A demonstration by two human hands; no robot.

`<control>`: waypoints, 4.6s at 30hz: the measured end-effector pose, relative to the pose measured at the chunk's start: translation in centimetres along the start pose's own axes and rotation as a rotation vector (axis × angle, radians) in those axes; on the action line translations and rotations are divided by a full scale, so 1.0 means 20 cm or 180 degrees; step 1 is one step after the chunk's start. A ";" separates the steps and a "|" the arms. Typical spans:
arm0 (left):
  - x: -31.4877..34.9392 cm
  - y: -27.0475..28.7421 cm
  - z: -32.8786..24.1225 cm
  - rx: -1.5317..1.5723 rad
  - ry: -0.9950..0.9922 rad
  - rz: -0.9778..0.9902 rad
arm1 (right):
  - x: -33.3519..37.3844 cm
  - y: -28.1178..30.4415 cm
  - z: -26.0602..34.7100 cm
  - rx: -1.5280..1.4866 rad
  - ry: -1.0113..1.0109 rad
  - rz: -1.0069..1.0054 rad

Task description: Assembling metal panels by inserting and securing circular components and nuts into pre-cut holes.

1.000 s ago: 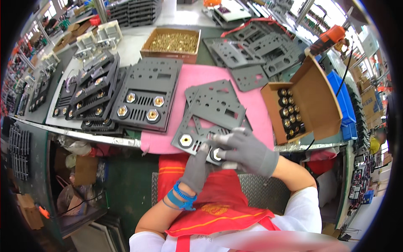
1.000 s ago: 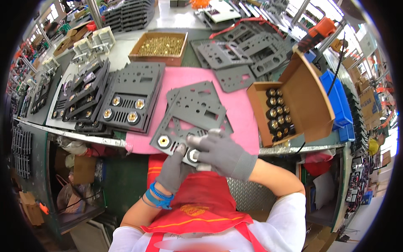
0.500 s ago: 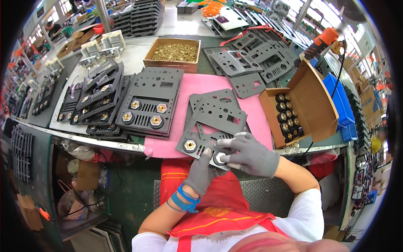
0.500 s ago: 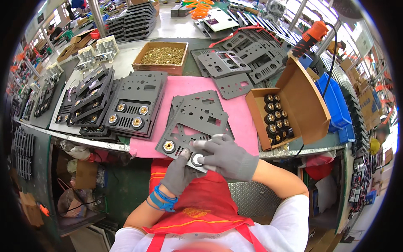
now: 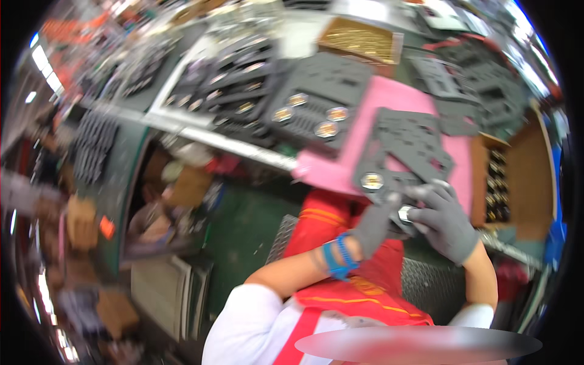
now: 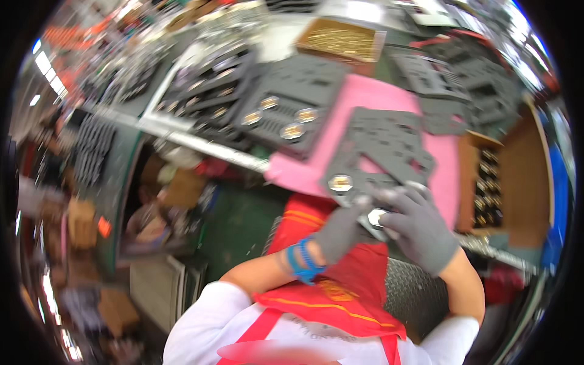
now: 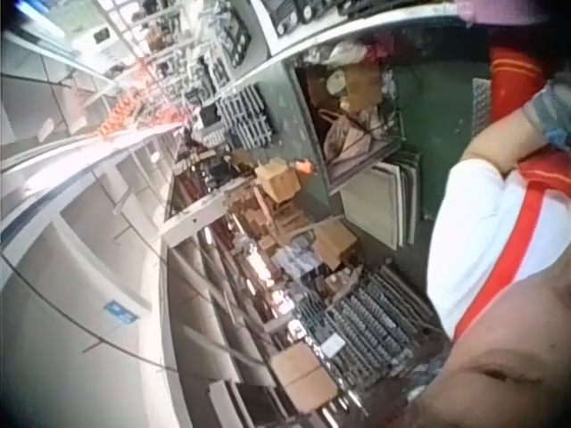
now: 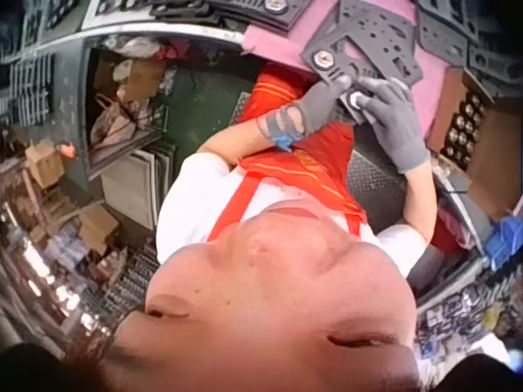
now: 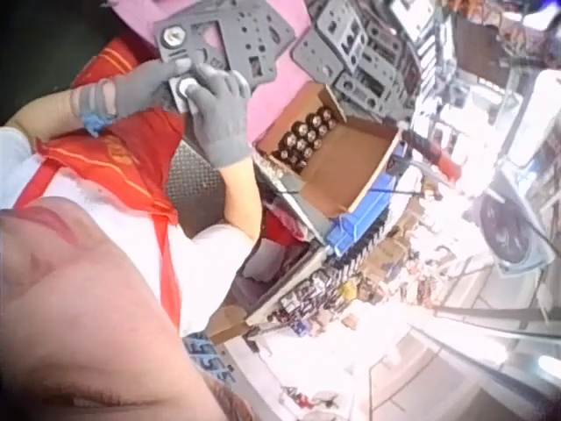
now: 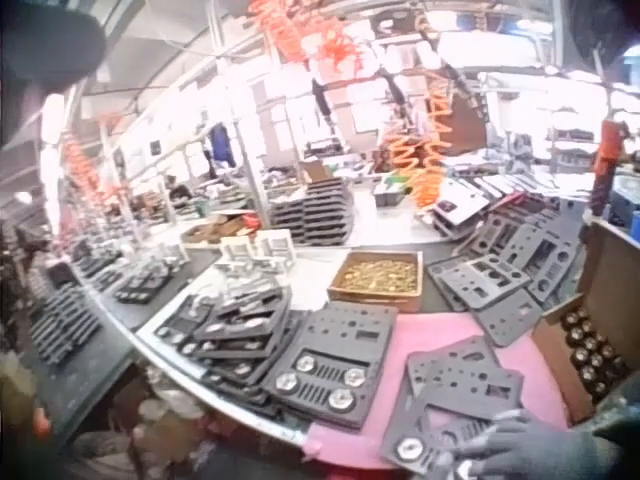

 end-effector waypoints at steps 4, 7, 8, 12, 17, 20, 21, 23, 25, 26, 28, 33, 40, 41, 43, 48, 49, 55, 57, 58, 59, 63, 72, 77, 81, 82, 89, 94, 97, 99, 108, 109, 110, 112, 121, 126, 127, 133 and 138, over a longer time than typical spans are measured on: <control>-0.04 -0.01 0.04 -0.0392 0.0179 -0.0031 | 0.00 -0.08 0.05 0.0085 -0.0230 -0.0091; -0.02 -0.01 0.01 -0.0368 -0.0168 -0.0089 | 0.02 -0.04 0.02 0.0512 -0.0343 -0.0046; -0.01 0.00 0.02 -0.0307 -0.0245 -0.0145 | 0.04 -0.02 -0.01 0.0711 -0.0261 0.0061; 0.01 -0.03 -0.03 -0.0097 -0.0170 -0.0211 | 0.02 -0.01 0.04 -0.0366 -0.0217 -0.0417; 0.01 -0.03 0.01 -0.0059 -0.0100 -0.0307 | 0.06 0.08 -0.02 -0.0293 -0.0272 -0.0114; -0.02 0.00 0.00 -0.0307 -0.0032 0.0209 | -0.01 0.05 0.05 -0.0671 -0.0700 -0.0272; -0.01 -0.01 -0.02 -0.0307 -0.0067 0.0280 | -0.02 0.03 0.07 -0.0775 -0.0925 -0.0442; 0.02 -0.04 -0.06 -0.0312 -0.0075 0.0353 | -0.04 0.03 0.05 -0.0904 -0.0748 -0.0246; 0.04 -0.08 -0.13 -0.0420 -0.0344 0.0404 | -0.06 0.04 0.06 -0.0936 -0.0469 -0.0093; 0.06 -0.09 -0.19 -0.0644 -0.0494 0.0289 | -0.08 0.03 0.06 -0.0916 -0.0532 -0.0071; 0.05 -0.11 -0.32 -0.1248 -0.1356 0.0276 | -0.12 0.05 0.08 -0.0473 -0.0498 -0.0631; 0.08 -0.12 -0.68 -0.2867 -0.1988 0.0000 | -0.37 0.05 0.01 -0.0845 -0.0371 -0.0937; 0.21 -0.01 -0.84 -0.1162 -0.1076 -0.0042 | -0.73 -0.09 -0.04 0.0258 -0.0064 -0.0421; 0.23 0.05 -0.81 -0.1174 -0.1266 -0.0320 | -0.78 -0.14 -0.08 0.0225 -0.0129 -0.0384; 0.30 0.09 -0.76 -0.1511 -0.1371 -0.0580 | -0.85 -0.23 -0.15 0.0423 0.0063 -0.0454; 0.36 0.08 -0.74 -0.2216 -0.0911 -0.0305 | -0.89 -0.30 -0.29 0.0458 0.0193 -0.0358; 0.35 0.06 -0.71 -0.2015 -0.0874 -0.0308 | -0.88 -0.30 -0.30 0.0198 0.0242 -0.0257; 0.13 -0.17 -0.51 -0.4939 -0.3636 -0.0235 | -0.64 -0.22 -0.29 0.0350 0.0166 -0.1072; 0.04 -0.19 -0.42 -0.5642 -0.3849 -0.0329 | -0.44 -0.09 -0.37 0.0521 -0.0234 -0.1113; 0.01 -0.17 -0.39 -0.5579 -0.3875 -0.0181 | -0.33 -0.03 -0.41 0.0553 -0.0449 -0.1167; -0.02 -0.15 -0.37 -0.5766 -0.3654 -0.0098 | -0.20 0.05 -0.49 0.0842 -0.0712 -0.1468; -0.01 -0.18 -0.39 -0.6150 -0.3490 0.0178 | 0.46 0.31 -0.92 0.1843 -0.3352 -0.0860; 0.25 -0.12 -0.52 -0.6556 -0.3003 0.0201 | 0.64 0.15 -1.10 0.1360 -0.3509 -0.0278; 0.27 -0.02 -0.47 -0.6520 -0.3010 0.0100 | 0.63 0.22 -1.00 0.0710 -0.3487 -0.1621; 0.27 -0.07 -0.49 -0.5613 -0.3580 -0.0152 | 0.40 0.11 -0.54 -0.3012 -0.2337 -0.2373; 0.28 -0.09 -0.50 -0.5088 -0.3758 -0.0213 | 0.32 0.02 -0.43 -0.4155 -0.1835 -0.2198; 0.24 -0.22 -0.45 -0.4073 -0.4245 0.0162 | 0.09 -0.26 -0.07 -0.5793 -0.2232 -0.1229; 0.23 -0.13 -0.39 -0.3535 -0.3796 -0.0081 | 0.10 -0.30 -0.08 -0.4884 -0.2516 -0.1384; 0.26 -0.09 -0.36 -0.3210 -0.3669 0.0074 | 0.07 -0.27 0.01 -0.4283 -0.2359 -0.1905; 0.29 -0.06 -0.36 -0.3042 -0.3702 0.0340 | 0.08 -0.27 0.07 -0.3930 -0.2193 -0.1943; 0.39 0.05 -0.34 -0.2857 -0.3349 0.0214 | 0.05 -0.35 0.19 -0.4103 -0.2058 -0.2143; 0.40 0.06 -0.34 -0.2782 -0.3319 0.0237 | 0.05 -0.36 0.19 -0.4121 -0.2058 -0.2125; 0.40 0.06 -0.33 -0.2788 -0.3314 0.0217 | 0.04 -0.36 0.19 -0.3547 -0.1748 -0.2145; 0.40 0.11 -0.31 -0.1401 -0.2563 -0.0002 | 0.04 -0.36 0.21 -0.3032 -0.1442 -0.2129; 0.39 0.16 -0.25 -0.0272 0.0689 -0.0501 | -0.08 -0.29 0.31 -0.2342 0.1157 -0.0748; 0.38 0.23 -0.27 0.0469 -0.0581 0.1422 | -0.03 -0.20 0.01 -0.1314 -0.1041 -0.1455; 0.37 0.24 -0.29 0.0568 -0.0551 0.1561 | -0.02 -0.19 -0.06 -0.1795 -0.1379 -0.1923; 0.35 0.21 -0.28 0.0297 -0.0499 0.0514 | -0.11 -0.23 0.15 -0.1282 -0.0131 -0.0782; 0.35 0.23 -0.27 0.0259 -0.0098 0.0692 | -0.10 -0.30 0.16 -0.0902 -0.0096 -0.1078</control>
Point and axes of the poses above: each hand's wrist, its own x-axis away from the middle knuckle, its own y-axis out of the back of the hand, z = x × y, the point moved 4 cm from there along -x, towards the middle knuckle, and after that the axes turned 2 degrees about -z, right-handed, at the moved point
